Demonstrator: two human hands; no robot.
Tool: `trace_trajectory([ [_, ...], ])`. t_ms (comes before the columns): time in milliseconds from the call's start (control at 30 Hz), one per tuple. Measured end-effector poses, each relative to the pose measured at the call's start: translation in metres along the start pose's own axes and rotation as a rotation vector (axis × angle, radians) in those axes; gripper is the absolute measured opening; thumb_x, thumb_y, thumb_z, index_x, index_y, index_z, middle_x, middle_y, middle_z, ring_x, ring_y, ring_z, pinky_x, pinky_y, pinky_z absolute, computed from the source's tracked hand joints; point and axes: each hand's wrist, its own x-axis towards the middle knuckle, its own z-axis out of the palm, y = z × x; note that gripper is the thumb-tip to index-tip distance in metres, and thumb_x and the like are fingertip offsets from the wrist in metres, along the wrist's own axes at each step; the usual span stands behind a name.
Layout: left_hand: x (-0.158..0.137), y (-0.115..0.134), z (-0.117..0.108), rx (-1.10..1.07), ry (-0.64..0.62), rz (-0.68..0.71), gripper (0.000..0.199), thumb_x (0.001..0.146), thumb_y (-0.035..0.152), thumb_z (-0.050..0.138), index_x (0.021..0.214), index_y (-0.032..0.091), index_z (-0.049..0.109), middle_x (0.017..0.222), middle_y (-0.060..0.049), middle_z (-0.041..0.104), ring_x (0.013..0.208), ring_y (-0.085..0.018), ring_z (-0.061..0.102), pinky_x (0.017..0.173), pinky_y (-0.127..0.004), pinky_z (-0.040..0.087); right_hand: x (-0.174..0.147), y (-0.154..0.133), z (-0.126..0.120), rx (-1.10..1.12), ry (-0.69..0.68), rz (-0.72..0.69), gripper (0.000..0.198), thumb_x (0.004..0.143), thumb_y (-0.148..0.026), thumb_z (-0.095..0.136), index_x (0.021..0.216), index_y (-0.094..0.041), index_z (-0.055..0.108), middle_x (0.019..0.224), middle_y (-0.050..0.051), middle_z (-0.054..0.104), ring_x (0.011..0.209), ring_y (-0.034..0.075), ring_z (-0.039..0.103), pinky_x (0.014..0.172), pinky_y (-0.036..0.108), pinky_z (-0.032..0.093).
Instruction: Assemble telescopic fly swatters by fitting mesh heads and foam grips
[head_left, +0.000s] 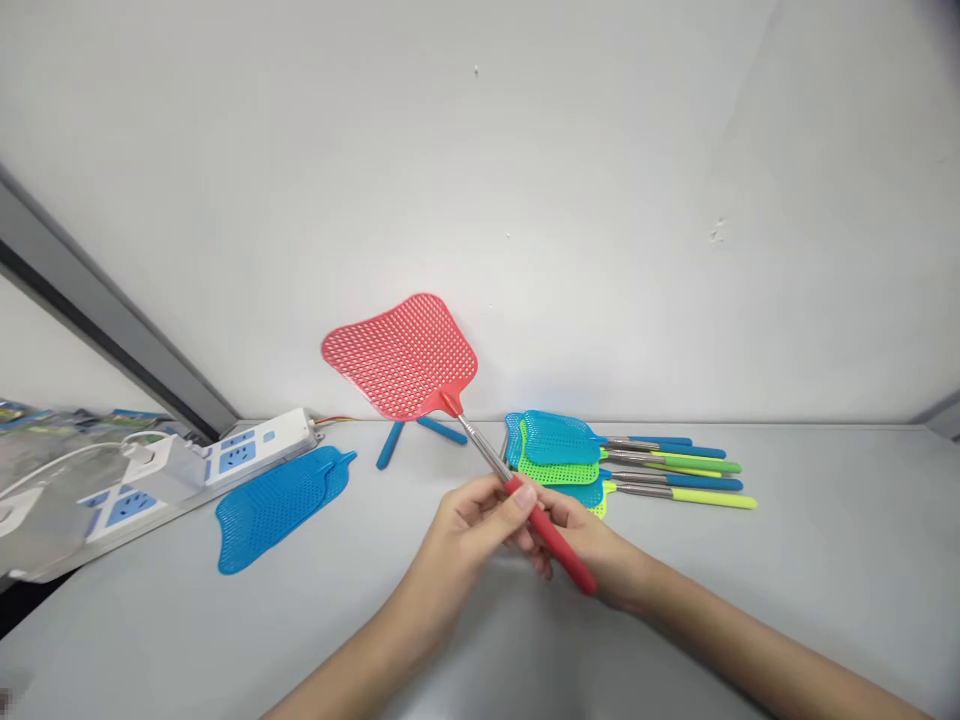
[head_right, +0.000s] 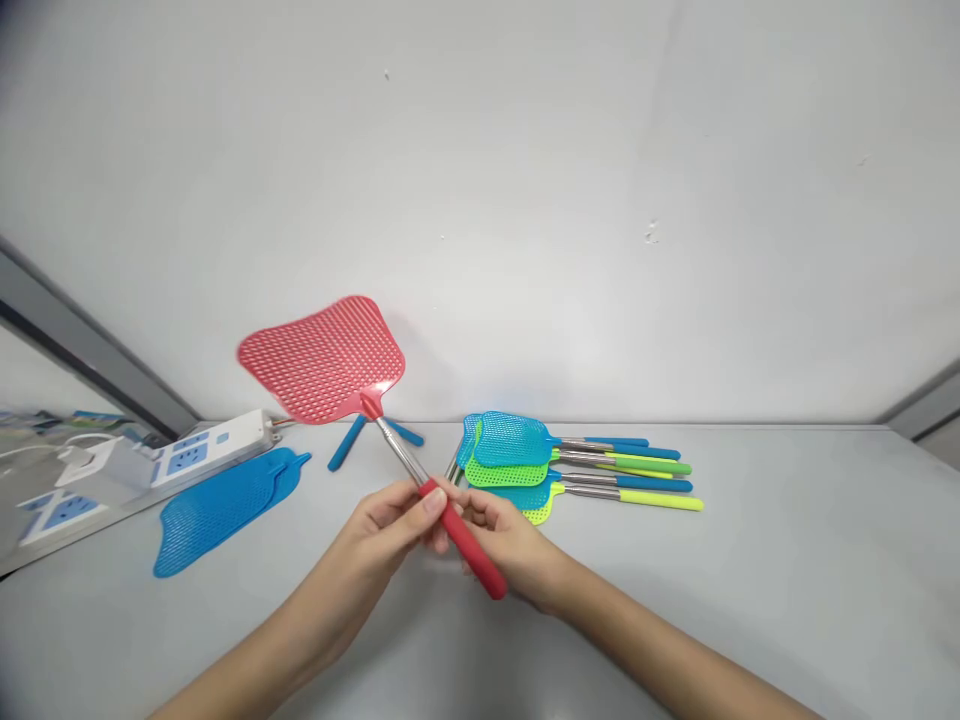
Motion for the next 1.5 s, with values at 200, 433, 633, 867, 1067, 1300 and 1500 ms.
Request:
trace_trajectory([
  [200, 0.002, -0.006, -0.007, -0.022, 0.033, -0.016, 0.034, 0.081, 0.037, 0.043, 0.055, 0.015, 0.045, 0.053, 0.002, 0.047, 0.055, -0.012, 0.051, 0.063, -0.026, 0.04, -0.002, -0.004, -0.001, -0.03, -0.013, -0.031, 0.031, 0.07, -0.037, 0.059, 0.092, -0.019, 0.046, 0.061, -0.004, 0.045, 0.045, 0.006, 0.04, 0.045, 0.02, 0.034],
  [433, 0.006, -0.015, -0.015, 0.081, 0.193, -0.015, 0.03, 0.077, 0.04, 0.048, 0.06, 0.015, 0.052, 0.054, 0.003, 0.041, 0.06, -0.012, 0.046, 0.064, -0.026, 0.036, -0.004, 0.002, -0.002, -0.093, -0.017, -0.133, 0.024, 0.076, -0.04, 0.051, 0.072, -0.017, 0.045, 0.054, -0.004, 0.044, 0.046, 0.008, 0.04, 0.046, 0.02, 0.033],
  [633, 0.007, -0.018, -0.013, 0.067, 0.163, -0.001, 0.023, 0.076, 0.035, 0.051, 0.072, 0.014, 0.059, 0.056, 0.002, 0.044, 0.058, -0.011, 0.045, 0.062, -0.025, 0.037, -0.005, 0.005, 0.0, 0.009, 0.003, -0.094, 0.031, 0.079, -0.045, 0.042, 0.068, -0.016, 0.048, 0.053, -0.003, 0.039, 0.047, 0.009, 0.041, 0.047, 0.021, 0.034],
  [867, 0.008, -0.018, -0.006, 0.027, 0.068, -0.07, 0.027, 0.075, 0.034, 0.052, 0.092, 0.015, 0.058, 0.053, 0.003, 0.046, 0.05, -0.012, 0.05, 0.052, -0.026, 0.04, -0.01, 0.001, 0.006, 0.297, -0.079, 0.025, 0.045, 0.083, -0.049, 0.027, 0.072, -0.014, 0.053, 0.057, -0.001, 0.041, 0.047, 0.008, 0.041, 0.047, 0.021, 0.033],
  [1067, 0.007, -0.02, -0.004, 0.109, 0.054, -0.057, 0.026, 0.078, 0.037, 0.047, 0.072, 0.015, 0.059, 0.054, 0.003, 0.045, 0.052, -0.01, 0.046, 0.056, -0.024, 0.038, -0.011, 0.001, 0.004, 0.408, -0.084, 0.059, 0.042, 0.082, -0.042, 0.029, 0.067, -0.013, 0.054, 0.059, 0.001, 0.047, 0.043, 0.008, 0.042, 0.038, 0.019, 0.026],
  [1300, 0.009, -0.026, -0.014, 0.076, 0.099, -0.069, 0.033, 0.08, 0.041, 0.04, 0.084, 0.016, 0.062, 0.059, 0.001, 0.047, 0.056, -0.012, 0.043, 0.062, -0.026, 0.036, -0.009, 0.003, -0.003, 0.465, 0.019, 0.059, 0.04, 0.08, -0.038, 0.033, 0.061, -0.011, 0.056, 0.048, -0.003, 0.037, 0.039, 0.008, 0.04, 0.038, 0.02, 0.024],
  [1500, 0.008, -0.023, -0.014, -0.191, 0.096, -0.105, 0.05, 0.081, 0.051, 0.03, 0.098, 0.014, 0.059, 0.061, -0.001, 0.051, 0.054, -0.012, 0.044, 0.06, -0.025, 0.036, -0.009, 0.006, -0.003, 0.419, 0.108, 0.026, 0.042, 0.079, -0.036, 0.035, 0.057, -0.01, 0.058, 0.045, -0.002, 0.036, 0.039, 0.008, 0.04, 0.042, 0.021, 0.027],
])
